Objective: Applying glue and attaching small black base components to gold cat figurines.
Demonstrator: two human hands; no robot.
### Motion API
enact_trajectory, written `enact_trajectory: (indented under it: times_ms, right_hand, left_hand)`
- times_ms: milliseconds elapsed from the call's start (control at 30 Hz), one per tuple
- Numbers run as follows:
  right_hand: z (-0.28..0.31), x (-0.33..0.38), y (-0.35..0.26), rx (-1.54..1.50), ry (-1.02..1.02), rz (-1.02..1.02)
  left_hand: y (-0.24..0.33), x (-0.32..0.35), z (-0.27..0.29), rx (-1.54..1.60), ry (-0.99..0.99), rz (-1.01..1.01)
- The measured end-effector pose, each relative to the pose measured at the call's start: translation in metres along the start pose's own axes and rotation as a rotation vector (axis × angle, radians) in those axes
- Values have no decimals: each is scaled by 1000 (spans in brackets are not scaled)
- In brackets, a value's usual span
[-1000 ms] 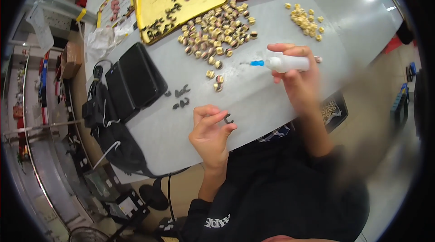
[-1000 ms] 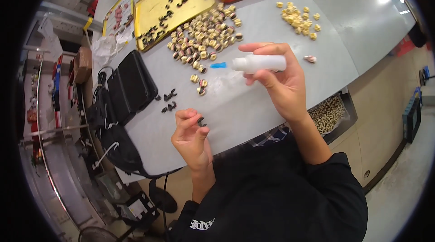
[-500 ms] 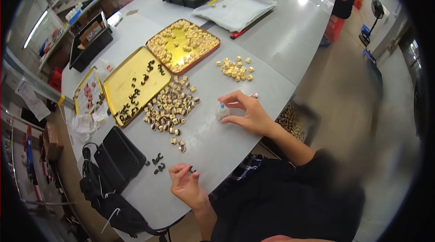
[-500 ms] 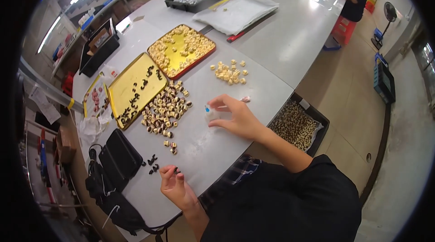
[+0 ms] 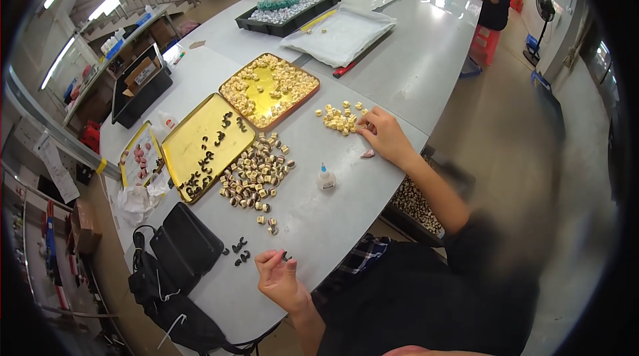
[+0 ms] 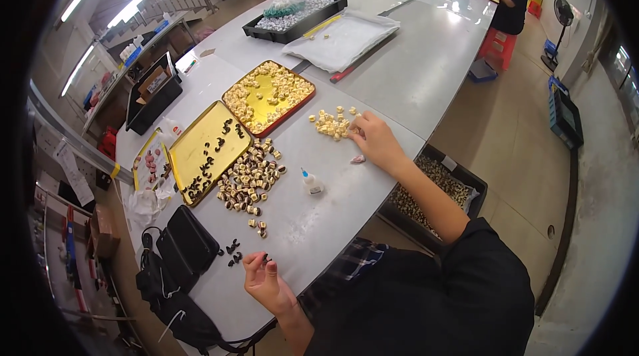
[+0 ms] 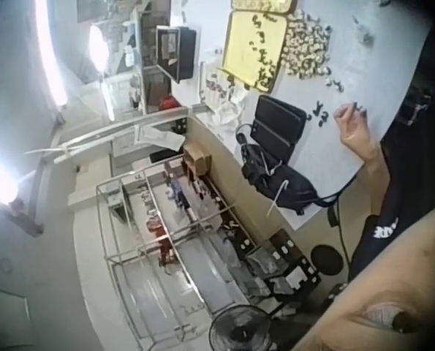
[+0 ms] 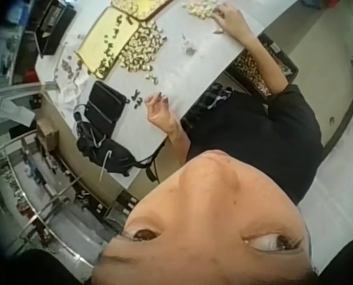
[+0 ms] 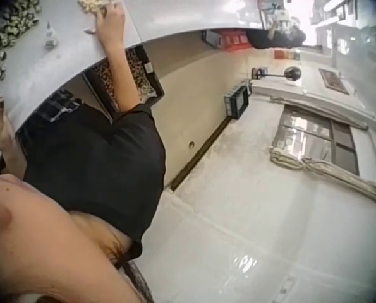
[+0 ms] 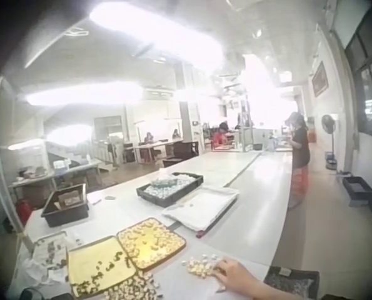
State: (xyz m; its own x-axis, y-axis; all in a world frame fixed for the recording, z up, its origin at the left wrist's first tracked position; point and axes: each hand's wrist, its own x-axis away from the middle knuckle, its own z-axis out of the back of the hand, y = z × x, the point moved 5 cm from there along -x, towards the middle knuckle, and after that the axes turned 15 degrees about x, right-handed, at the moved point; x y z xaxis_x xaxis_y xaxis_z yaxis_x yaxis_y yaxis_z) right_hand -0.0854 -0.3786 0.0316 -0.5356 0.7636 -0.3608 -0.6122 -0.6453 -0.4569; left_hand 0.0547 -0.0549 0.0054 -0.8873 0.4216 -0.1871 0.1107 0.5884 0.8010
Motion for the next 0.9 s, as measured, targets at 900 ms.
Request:
enact_trajectory:
  times_ms: [900]
  right_hand:
    - [-26,127,-155,-1019,-278,307]
  left_hand:
    - [9,1,-7,-236,-111,-101]
